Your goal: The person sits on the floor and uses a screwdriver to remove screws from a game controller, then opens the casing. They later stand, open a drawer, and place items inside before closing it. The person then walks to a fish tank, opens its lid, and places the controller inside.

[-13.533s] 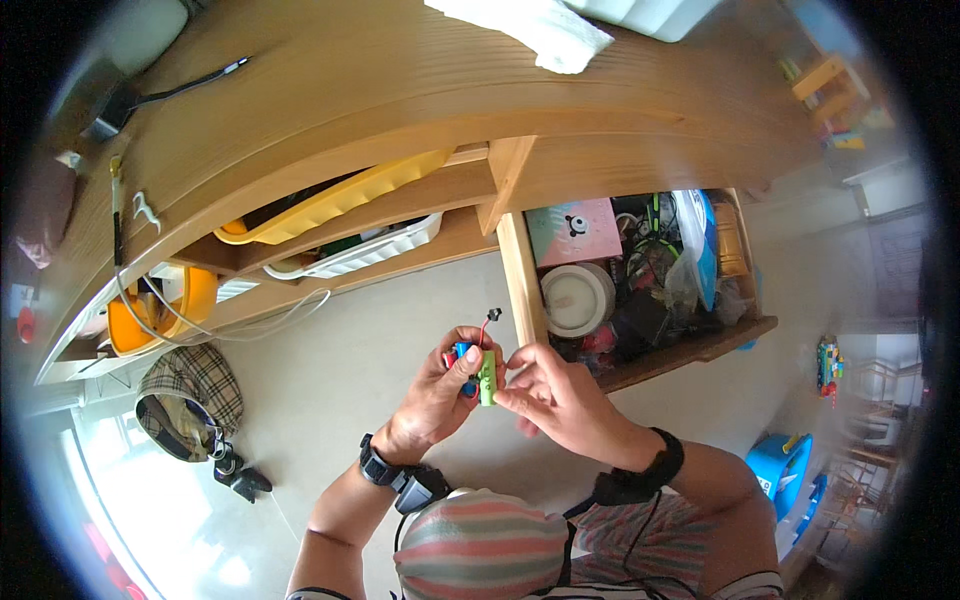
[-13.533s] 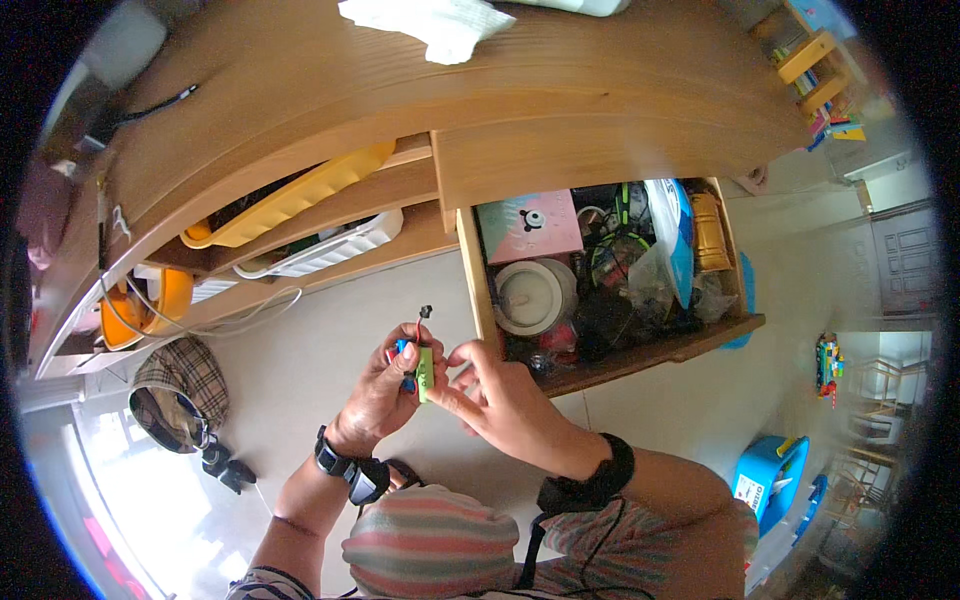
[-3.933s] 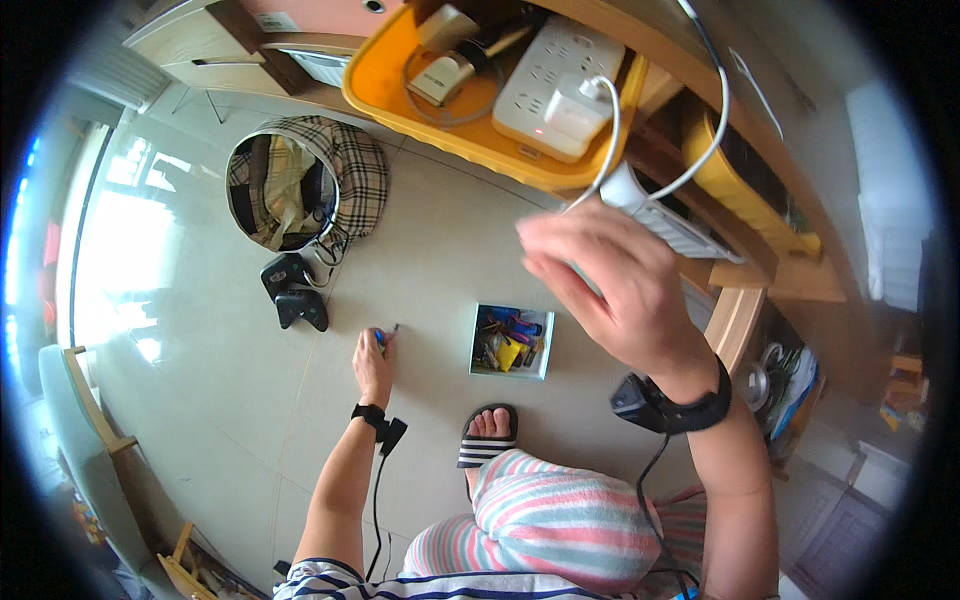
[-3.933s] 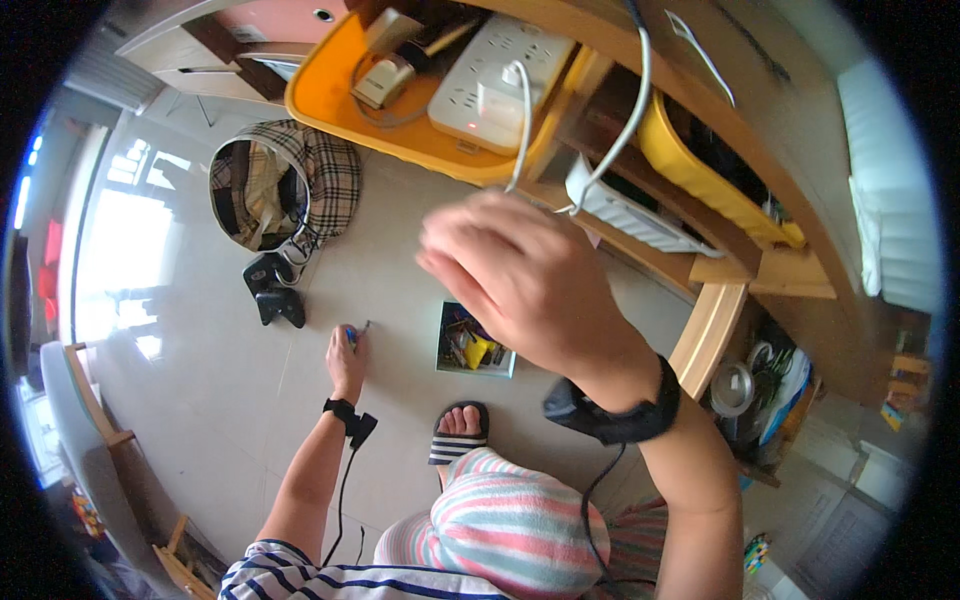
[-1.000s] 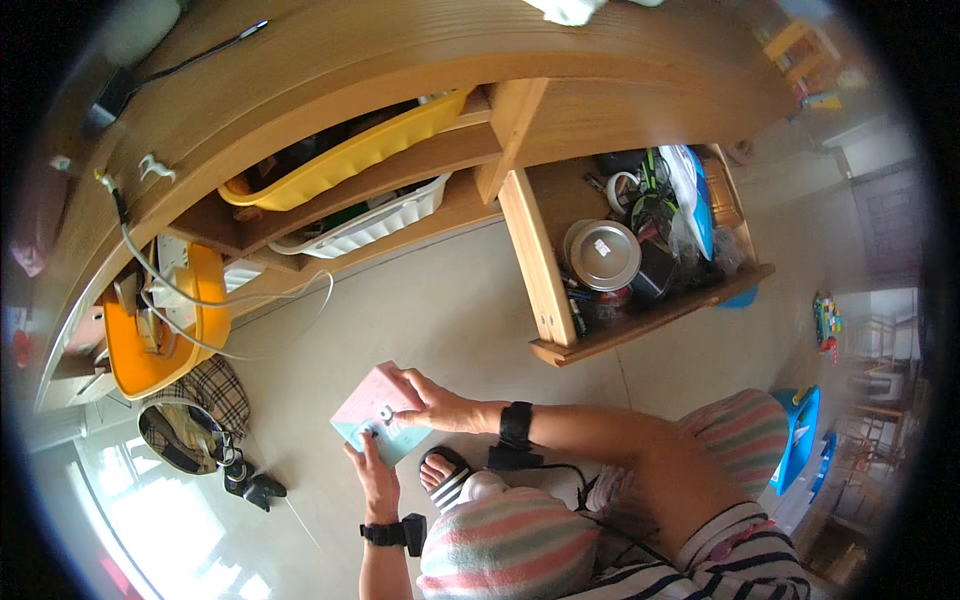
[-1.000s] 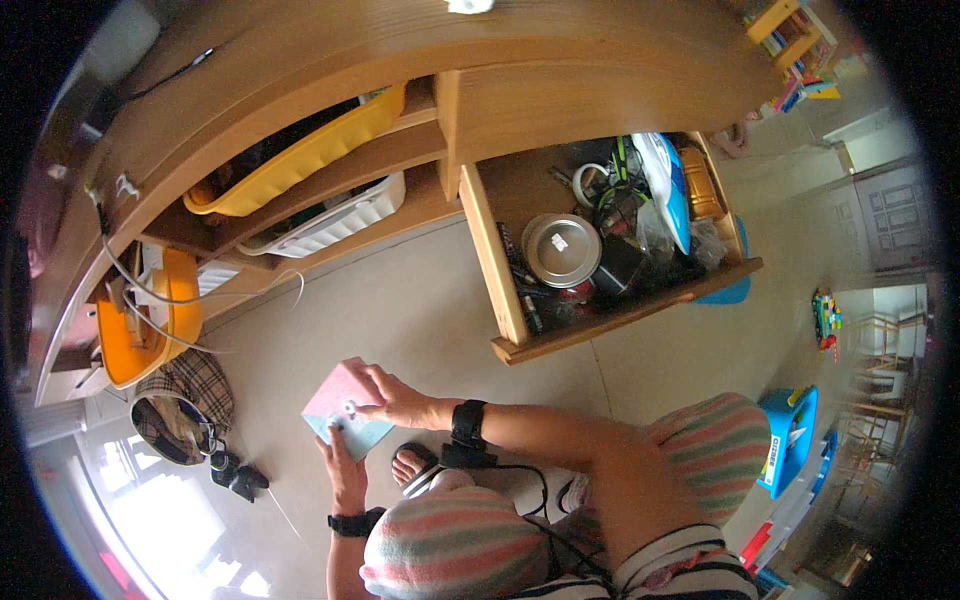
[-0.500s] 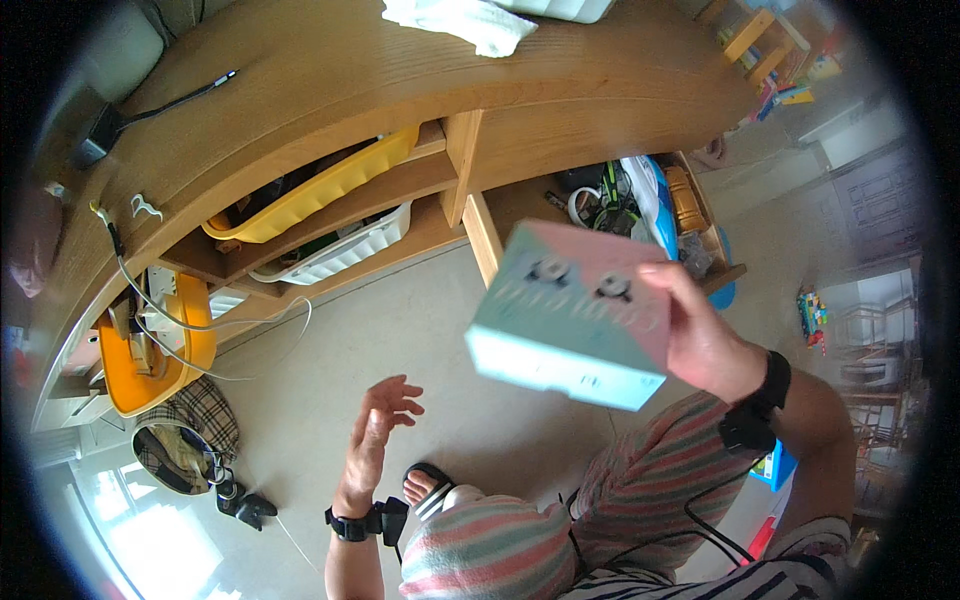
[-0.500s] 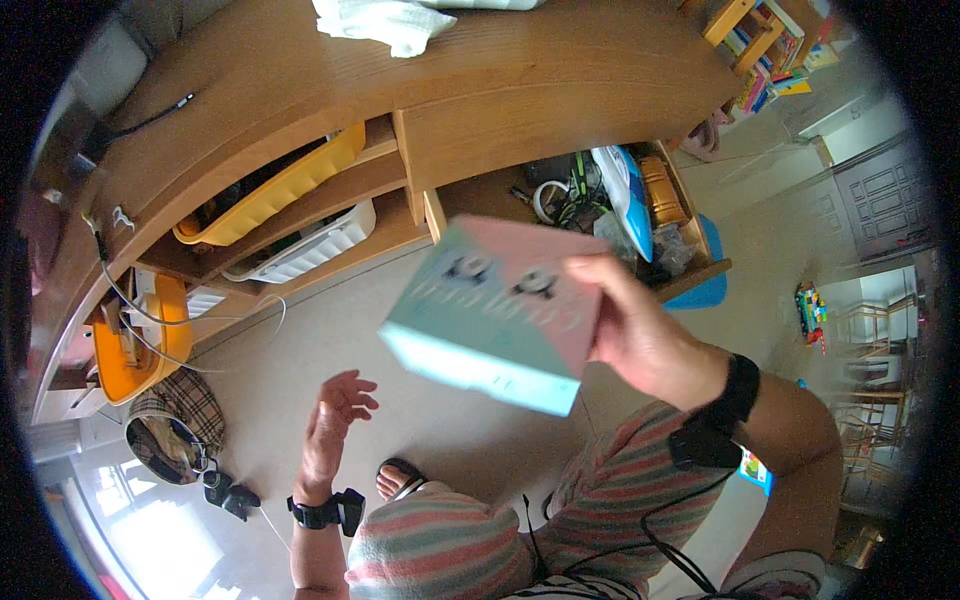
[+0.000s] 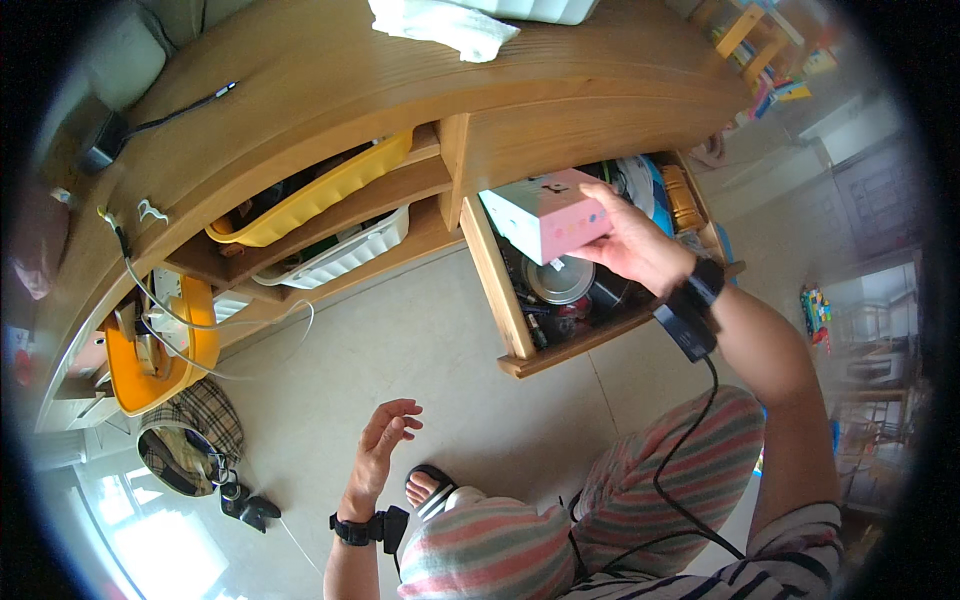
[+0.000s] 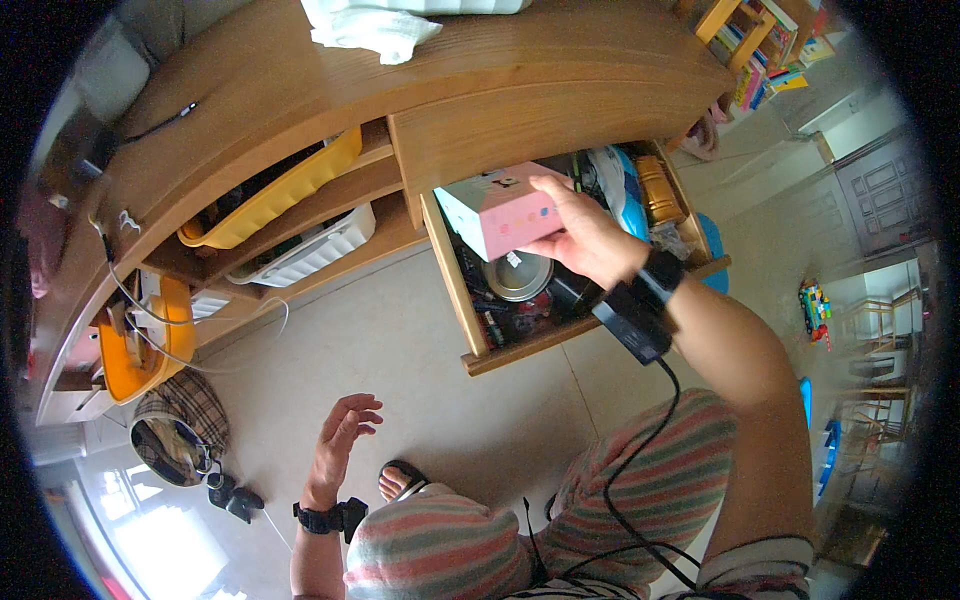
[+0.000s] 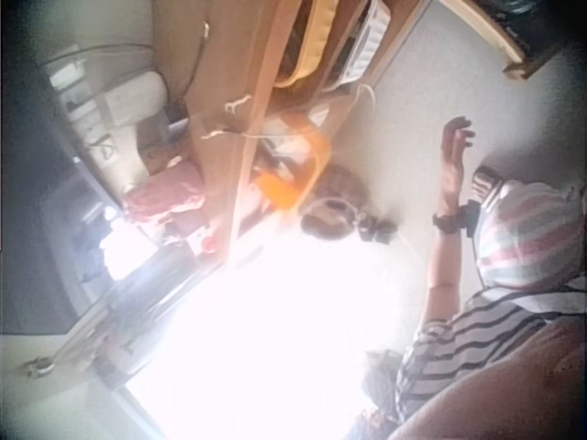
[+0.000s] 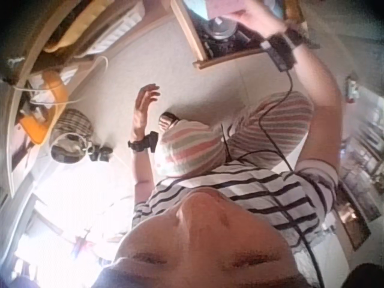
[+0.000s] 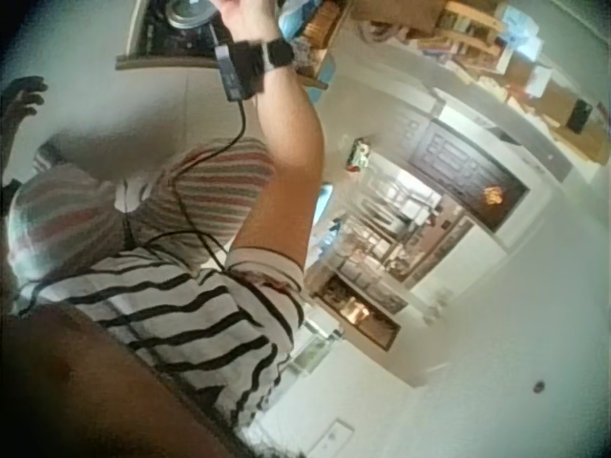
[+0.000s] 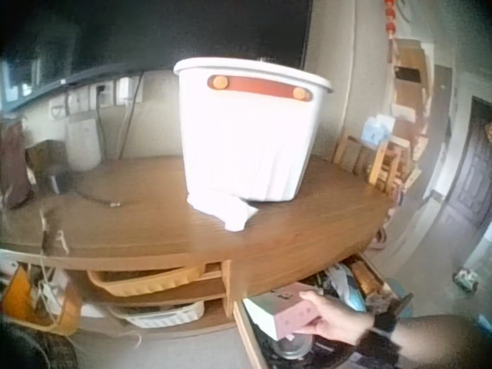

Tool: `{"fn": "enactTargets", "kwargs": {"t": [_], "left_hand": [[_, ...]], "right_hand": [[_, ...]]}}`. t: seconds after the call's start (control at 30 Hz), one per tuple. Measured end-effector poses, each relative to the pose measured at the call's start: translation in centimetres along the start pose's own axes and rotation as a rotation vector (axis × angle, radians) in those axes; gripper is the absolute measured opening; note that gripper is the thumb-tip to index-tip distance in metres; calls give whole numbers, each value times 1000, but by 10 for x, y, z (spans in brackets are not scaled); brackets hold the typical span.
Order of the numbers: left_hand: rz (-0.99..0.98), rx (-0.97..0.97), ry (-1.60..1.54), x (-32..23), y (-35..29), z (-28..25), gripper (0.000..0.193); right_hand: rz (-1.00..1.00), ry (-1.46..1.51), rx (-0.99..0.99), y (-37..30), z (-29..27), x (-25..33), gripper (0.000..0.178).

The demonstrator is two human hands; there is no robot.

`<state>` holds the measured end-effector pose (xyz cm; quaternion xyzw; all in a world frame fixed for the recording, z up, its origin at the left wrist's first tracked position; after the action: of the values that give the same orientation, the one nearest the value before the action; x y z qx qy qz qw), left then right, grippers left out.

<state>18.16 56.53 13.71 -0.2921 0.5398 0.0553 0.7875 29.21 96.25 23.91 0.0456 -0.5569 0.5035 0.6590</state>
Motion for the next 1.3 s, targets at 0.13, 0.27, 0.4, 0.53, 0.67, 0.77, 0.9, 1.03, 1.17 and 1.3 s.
{"fn": "enactTargets", "kwargs": {"t": [0.13,0.27,0.4,0.53,0.67,0.77,0.9,1.03,1.17,1.3], "left_hand": [[-3,64,62,-9,4,12,32],[61,163,143,-28,14,30,29],[203,245,372,-64,37,56,32],[621,213,742,-101,76,89,36],[762,99,912,-121,122,110,39],[785,-65,1075,-125,156,120,58],[746,-309,1313,-120,189,138,64],[854,-485,1525,-123,210,147,69],[848,-486,1484,-122,214,142,70],[859,-484,1425,-119,214,141,70]], "right_hand": [[-19,136,12,35,6,-16,34],[-81,226,27,50,6,-27,32],[-6,228,204,45,-6,-18,30],[128,166,92,41,-22,-6,33],[250,-176,147,45,-36,2,9],[327,-326,160,57,-45,8,9],[358,-399,176,65,-56,10,10],[251,-541,217,62,-61,11,15],[-641,-1579,-148,55,-57,0,3],[-896,-1840,-254,59,-67,-19,17]]}}
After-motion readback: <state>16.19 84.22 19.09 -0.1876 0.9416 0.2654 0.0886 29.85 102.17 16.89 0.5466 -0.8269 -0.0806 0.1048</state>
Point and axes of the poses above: each hand's wrist, its own y-axis towards the middle knuckle, its own z-axis out of the palm, x = y × z, the point moved 1 cm from there along y, towards the middle knuckle, and after that the axes turned 2 degrees about x, right-handed, at the moved point
